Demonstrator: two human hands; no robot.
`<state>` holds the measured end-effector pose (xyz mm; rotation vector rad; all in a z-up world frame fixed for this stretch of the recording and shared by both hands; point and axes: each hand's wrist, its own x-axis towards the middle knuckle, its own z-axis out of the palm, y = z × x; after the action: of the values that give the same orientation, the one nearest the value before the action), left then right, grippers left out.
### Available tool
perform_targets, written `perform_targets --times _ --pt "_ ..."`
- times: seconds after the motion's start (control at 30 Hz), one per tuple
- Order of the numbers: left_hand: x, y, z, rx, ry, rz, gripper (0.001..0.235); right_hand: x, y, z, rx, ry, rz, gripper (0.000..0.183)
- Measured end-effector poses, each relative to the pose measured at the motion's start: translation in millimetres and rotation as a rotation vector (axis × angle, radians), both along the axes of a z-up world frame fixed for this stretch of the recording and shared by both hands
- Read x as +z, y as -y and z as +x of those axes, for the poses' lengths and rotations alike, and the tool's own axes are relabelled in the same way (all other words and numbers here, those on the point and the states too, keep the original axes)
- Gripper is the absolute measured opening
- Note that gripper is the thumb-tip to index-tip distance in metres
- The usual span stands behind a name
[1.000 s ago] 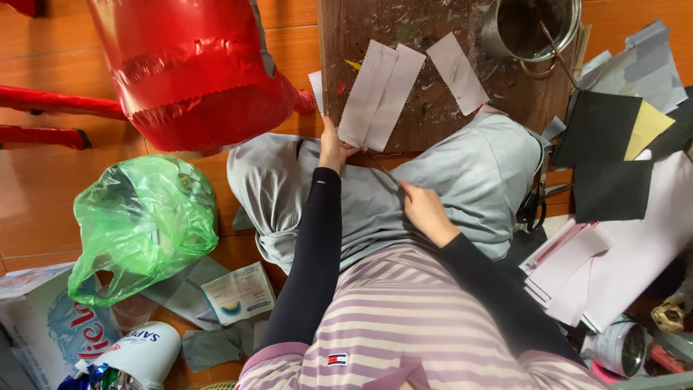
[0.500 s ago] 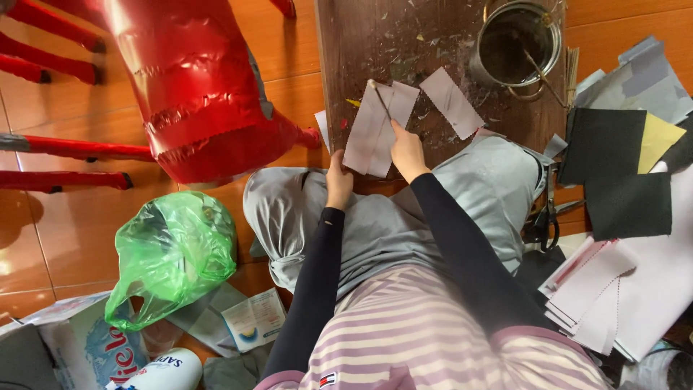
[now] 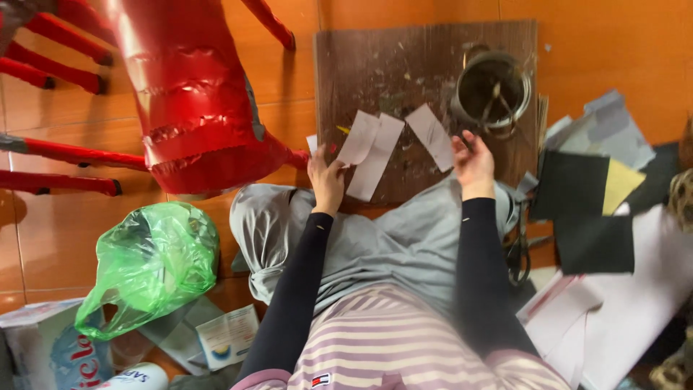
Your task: Creating paper mache models by applying paper strips with glue to a bamboo frame and cutting materials with scissors.
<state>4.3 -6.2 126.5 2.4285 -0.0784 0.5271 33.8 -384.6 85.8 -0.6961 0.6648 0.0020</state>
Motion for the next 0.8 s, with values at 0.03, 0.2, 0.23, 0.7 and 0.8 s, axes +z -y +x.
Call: perform_targets --times 0.03,0.2,0.23,0.7,0.8 --pt "4.7 1.4 12.3 0.015 0.014 -0.002 0.013 12.2 0.4 2.0 0.015 0.014 -0.002 0.031" --pt "47.2 7.9 62.9 -0.129 -0.017 -0.016 0.015 -40.5 16.3 18.6 -0.403 0.154 0.498 0.063" --pt "71.0 9.8 69.0 -0.110 -0.008 -0.022 0.015 -43.6 1.6 25.8 -0.382 0.158 0.495 0.063" --pt "271.3 -35.8 50.0 -0.194 0.246 -0.235 0.019 47.6 -188.0 128.9 0.425 0.492 0.129 0.036" --pt "294.7 -71.4 50.1 -0.268 0.190 -0.171 0.024 110.2 -215.4 151.0 0.516 0.552 0.128 0.025"
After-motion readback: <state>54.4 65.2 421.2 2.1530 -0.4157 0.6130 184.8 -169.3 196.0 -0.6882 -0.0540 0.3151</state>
